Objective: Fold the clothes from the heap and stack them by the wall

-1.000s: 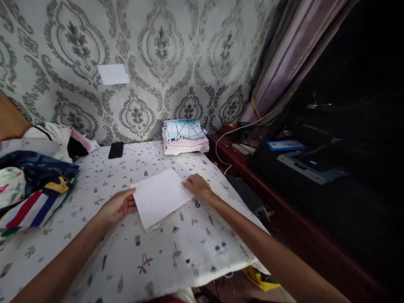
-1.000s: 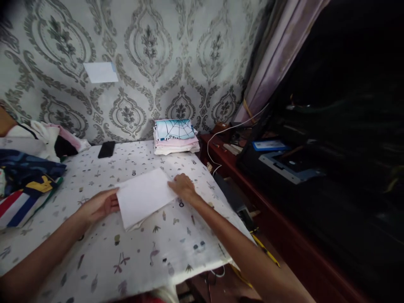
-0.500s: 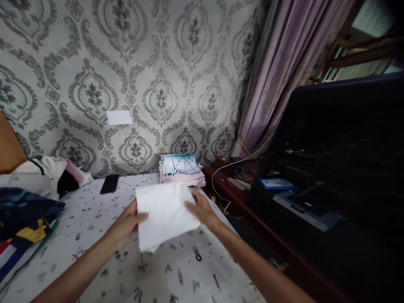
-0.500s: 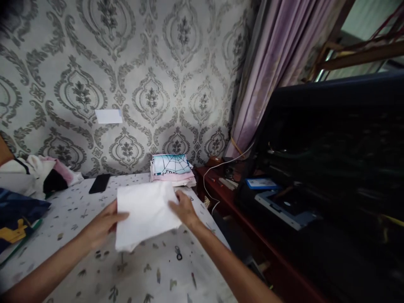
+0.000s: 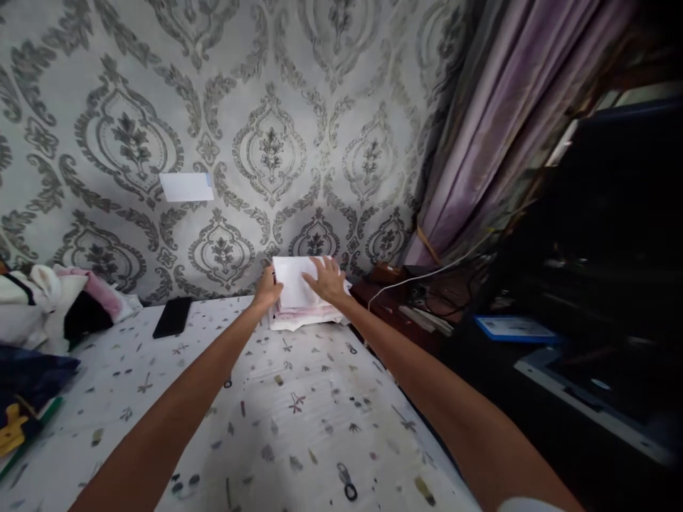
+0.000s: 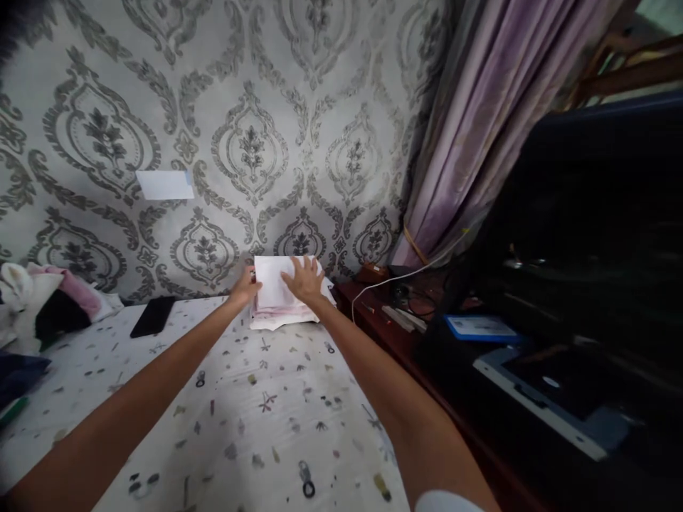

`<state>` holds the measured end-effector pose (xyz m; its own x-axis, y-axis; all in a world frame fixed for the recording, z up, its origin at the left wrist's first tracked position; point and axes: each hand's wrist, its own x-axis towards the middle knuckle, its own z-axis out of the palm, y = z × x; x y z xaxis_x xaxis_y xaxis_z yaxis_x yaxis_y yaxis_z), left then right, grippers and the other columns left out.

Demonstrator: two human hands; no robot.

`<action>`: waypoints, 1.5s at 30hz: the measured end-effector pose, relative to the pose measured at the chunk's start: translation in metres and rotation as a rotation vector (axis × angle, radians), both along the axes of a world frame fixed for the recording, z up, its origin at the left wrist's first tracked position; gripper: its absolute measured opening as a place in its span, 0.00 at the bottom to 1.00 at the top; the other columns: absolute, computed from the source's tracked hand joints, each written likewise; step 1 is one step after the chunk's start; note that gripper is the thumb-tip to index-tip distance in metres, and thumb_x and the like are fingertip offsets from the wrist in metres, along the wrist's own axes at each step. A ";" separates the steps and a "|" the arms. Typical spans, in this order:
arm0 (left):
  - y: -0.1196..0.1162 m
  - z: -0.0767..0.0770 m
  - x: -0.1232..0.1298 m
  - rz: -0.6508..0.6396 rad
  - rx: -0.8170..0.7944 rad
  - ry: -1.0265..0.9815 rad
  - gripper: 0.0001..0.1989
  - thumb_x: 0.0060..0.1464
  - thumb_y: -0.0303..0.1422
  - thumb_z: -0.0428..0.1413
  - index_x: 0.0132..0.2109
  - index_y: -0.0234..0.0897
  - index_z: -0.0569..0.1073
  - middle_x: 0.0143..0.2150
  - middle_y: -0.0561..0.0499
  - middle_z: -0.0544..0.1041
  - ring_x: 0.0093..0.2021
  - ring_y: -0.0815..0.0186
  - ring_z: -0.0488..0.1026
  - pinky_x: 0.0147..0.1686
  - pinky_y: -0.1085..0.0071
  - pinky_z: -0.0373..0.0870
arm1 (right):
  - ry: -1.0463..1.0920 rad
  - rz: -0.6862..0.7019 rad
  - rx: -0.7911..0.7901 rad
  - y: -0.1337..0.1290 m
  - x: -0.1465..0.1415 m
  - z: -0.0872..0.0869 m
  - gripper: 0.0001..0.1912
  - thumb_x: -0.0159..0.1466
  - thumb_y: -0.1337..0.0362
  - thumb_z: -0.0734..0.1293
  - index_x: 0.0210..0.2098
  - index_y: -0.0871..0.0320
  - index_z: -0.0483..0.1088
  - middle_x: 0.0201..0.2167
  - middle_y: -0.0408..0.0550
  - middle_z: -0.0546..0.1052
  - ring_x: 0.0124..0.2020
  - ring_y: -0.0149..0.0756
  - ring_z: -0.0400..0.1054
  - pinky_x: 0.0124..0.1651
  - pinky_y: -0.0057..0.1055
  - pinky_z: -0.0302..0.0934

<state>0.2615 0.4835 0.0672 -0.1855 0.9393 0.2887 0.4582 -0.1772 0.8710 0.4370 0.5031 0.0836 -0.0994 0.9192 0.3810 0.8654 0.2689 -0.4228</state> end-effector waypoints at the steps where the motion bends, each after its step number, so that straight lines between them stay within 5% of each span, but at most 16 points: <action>1: -0.003 -0.011 -0.001 0.009 0.011 0.000 0.32 0.50 0.21 0.54 0.63 0.40 0.61 0.47 0.46 0.78 0.49 0.58 0.77 0.49 0.61 0.75 | -0.064 0.044 -0.023 0.003 -0.011 -0.009 0.33 0.68 0.46 0.62 0.69 0.45 0.57 0.74 0.52 0.51 0.74 0.59 0.39 0.67 0.66 0.42; 6: -0.062 -0.069 -0.020 -0.113 0.117 0.023 0.27 0.56 0.24 0.52 0.63 0.40 0.61 0.54 0.43 0.75 0.55 0.58 0.73 0.52 0.59 0.73 | -0.173 0.008 -0.058 0.016 -0.042 -0.042 0.37 0.69 0.41 0.58 0.73 0.45 0.50 0.75 0.53 0.46 0.75 0.63 0.32 0.65 0.75 0.33; 9: -0.128 -0.097 -0.042 -0.246 0.154 0.191 0.25 0.62 0.29 0.50 0.65 0.39 0.59 0.61 0.39 0.70 0.61 0.55 0.69 0.57 0.55 0.70 | -0.142 0.034 -0.012 0.028 -0.043 -0.052 0.38 0.68 0.39 0.56 0.73 0.45 0.50 0.75 0.54 0.48 0.74 0.65 0.34 0.63 0.78 0.34; 12: -0.199 -0.109 -0.065 -0.327 0.102 0.390 0.23 0.68 0.32 0.43 0.68 0.40 0.56 0.67 0.38 0.65 0.66 0.56 0.64 0.63 0.55 0.65 | -0.128 0.067 0.035 0.031 -0.041 -0.053 0.39 0.67 0.37 0.55 0.72 0.46 0.51 0.74 0.55 0.50 0.73 0.68 0.37 0.62 0.79 0.36; 15: -0.249 -0.107 -0.089 -0.350 0.030 0.556 0.22 0.69 0.33 0.40 0.68 0.41 0.56 0.67 0.39 0.66 0.66 0.57 0.64 0.63 0.56 0.65 | -0.140 0.070 0.028 0.022 -0.041 -0.046 0.39 0.68 0.38 0.55 0.72 0.47 0.52 0.74 0.57 0.51 0.73 0.68 0.38 0.61 0.78 0.38; 18: -0.273 -0.098 -0.117 -0.299 -0.030 0.683 0.21 0.68 0.31 0.41 0.65 0.39 0.61 0.65 0.39 0.68 0.65 0.56 0.65 0.62 0.56 0.66 | -0.154 0.081 -0.023 0.012 -0.041 -0.035 0.37 0.69 0.40 0.54 0.72 0.49 0.52 0.74 0.59 0.50 0.73 0.67 0.38 0.62 0.76 0.38; 25: -0.287 -0.066 -0.203 -0.006 -0.210 0.975 0.17 0.61 0.23 0.46 0.54 0.36 0.71 0.55 0.41 0.76 0.56 0.56 0.72 0.56 0.57 0.69 | -0.149 0.133 -0.025 0.013 -0.036 -0.023 0.34 0.68 0.50 0.59 0.69 0.60 0.57 0.68 0.68 0.61 0.69 0.63 0.51 0.60 0.70 0.49; 30: -0.297 -0.057 -0.255 0.122 -0.294 1.216 0.14 0.61 0.24 0.48 0.50 0.34 0.74 0.53 0.39 0.76 0.55 0.54 0.72 0.55 0.54 0.68 | -0.106 0.087 0.166 -0.001 -0.039 -0.023 0.29 0.66 0.57 0.58 0.62 0.65 0.65 0.59 0.69 0.71 0.63 0.57 0.63 0.61 0.53 0.58; 35: -0.318 -0.061 -0.299 0.238 -0.341 1.472 0.16 0.60 0.24 0.49 0.50 0.35 0.77 0.57 0.36 0.76 0.63 0.45 0.66 0.62 0.36 0.54 | -0.051 0.374 0.315 -0.050 -0.079 -0.045 0.23 0.66 0.56 0.58 0.53 0.59 0.73 0.55 0.63 0.75 0.58 0.54 0.67 0.60 0.50 0.61; 39: -0.360 -0.042 -0.345 0.361 -0.390 1.495 0.19 0.57 0.22 0.50 0.50 0.40 0.78 0.62 0.40 0.73 0.64 0.44 0.66 0.64 0.32 0.48 | -0.088 0.549 0.258 -0.095 -0.124 -0.064 0.20 0.65 0.55 0.59 0.50 0.55 0.75 0.59 0.59 0.72 0.62 0.54 0.64 0.62 0.56 0.58; 42: -0.397 -0.037 -0.380 0.372 -0.356 1.482 0.24 0.55 0.21 0.46 0.51 0.44 0.78 0.60 0.47 0.77 0.60 0.48 0.70 0.63 0.35 0.52 | -0.171 0.351 0.240 -0.117 -0.133 -0.066 0.20 0.65 0.55 0.60 0.55 0.51 0.72 0.69 0.55 0.62 0.71 0.58 0.48 0.65 0.70 0.42; 45: -0.400 -0.054 -0.409 0.326 -0.275 1.458 0.27 0.57 0.27 0.39 0.50 0.52 0.79 0.52 0.56 0.82 0.59 0.42 0.69 0.57 0.24 0.45 | -0.100 0.046 0.163 -0.117 -0.112 -0.077 0.25 0.68 0.56 0.59 0.63 0.50 0.65 0.73 0.54 0.54 0.74 0.58 0.39 0.65 0.72 0.39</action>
<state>-0.1476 0.0835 0.0132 -0.1053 0.9686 0.2254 0.9080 0.1861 -0.3754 0.3254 0.3858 0.0062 -0.1846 0.8397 0.5107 0.8862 0.3669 -0.2829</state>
